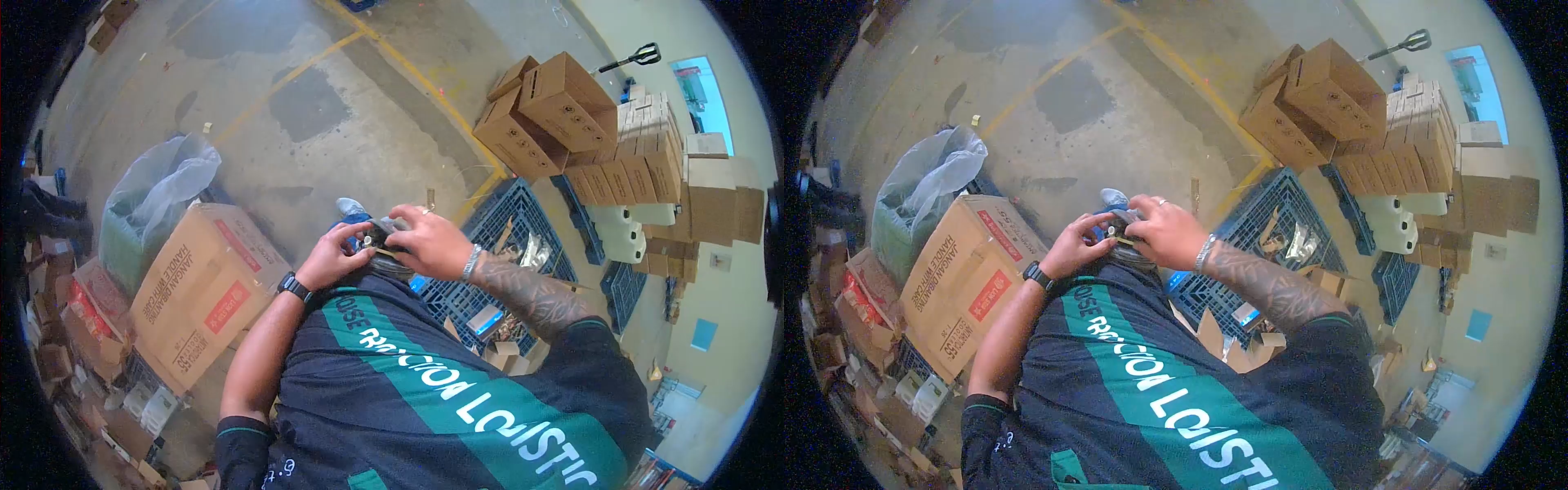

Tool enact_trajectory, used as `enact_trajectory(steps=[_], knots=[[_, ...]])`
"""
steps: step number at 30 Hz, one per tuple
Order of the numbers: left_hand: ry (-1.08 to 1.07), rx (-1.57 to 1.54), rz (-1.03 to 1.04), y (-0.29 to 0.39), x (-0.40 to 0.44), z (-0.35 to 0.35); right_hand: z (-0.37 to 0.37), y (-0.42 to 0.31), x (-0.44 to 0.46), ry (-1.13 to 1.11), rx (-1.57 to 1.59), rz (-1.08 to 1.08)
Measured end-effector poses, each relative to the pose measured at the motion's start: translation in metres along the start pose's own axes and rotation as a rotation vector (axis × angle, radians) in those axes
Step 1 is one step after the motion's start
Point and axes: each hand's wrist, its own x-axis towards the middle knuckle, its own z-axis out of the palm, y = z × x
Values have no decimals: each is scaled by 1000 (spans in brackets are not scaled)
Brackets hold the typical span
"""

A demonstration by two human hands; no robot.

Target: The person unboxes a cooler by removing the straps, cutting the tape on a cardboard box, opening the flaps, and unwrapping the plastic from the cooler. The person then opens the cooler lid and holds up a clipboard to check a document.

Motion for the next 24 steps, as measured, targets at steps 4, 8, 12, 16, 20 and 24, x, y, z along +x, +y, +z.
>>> enact_trajectory(steps=[4, 8, 12, 16, 20, 24], knots=[[0, -6, 10, -2, -1, -1, 13, -2, 10, -24, -183, 53], [-21, -28, -18, -1, -1, -4, 17, 12, 17, -109, -283, -30], [-19, 10, -11, -2, 0, -4, 24, 19, 25, -211, -266, -41], [-22, 17, 10, -4, -1, -4, 22, 17, 29, -268, -208, -50], [-4, 2, 23, -7, -5, -4, 26, 16, 29, -273, -212, -73], [16, -3, 44, -14, -15, -3, 10, 11, 33, -175, -78, -230]])
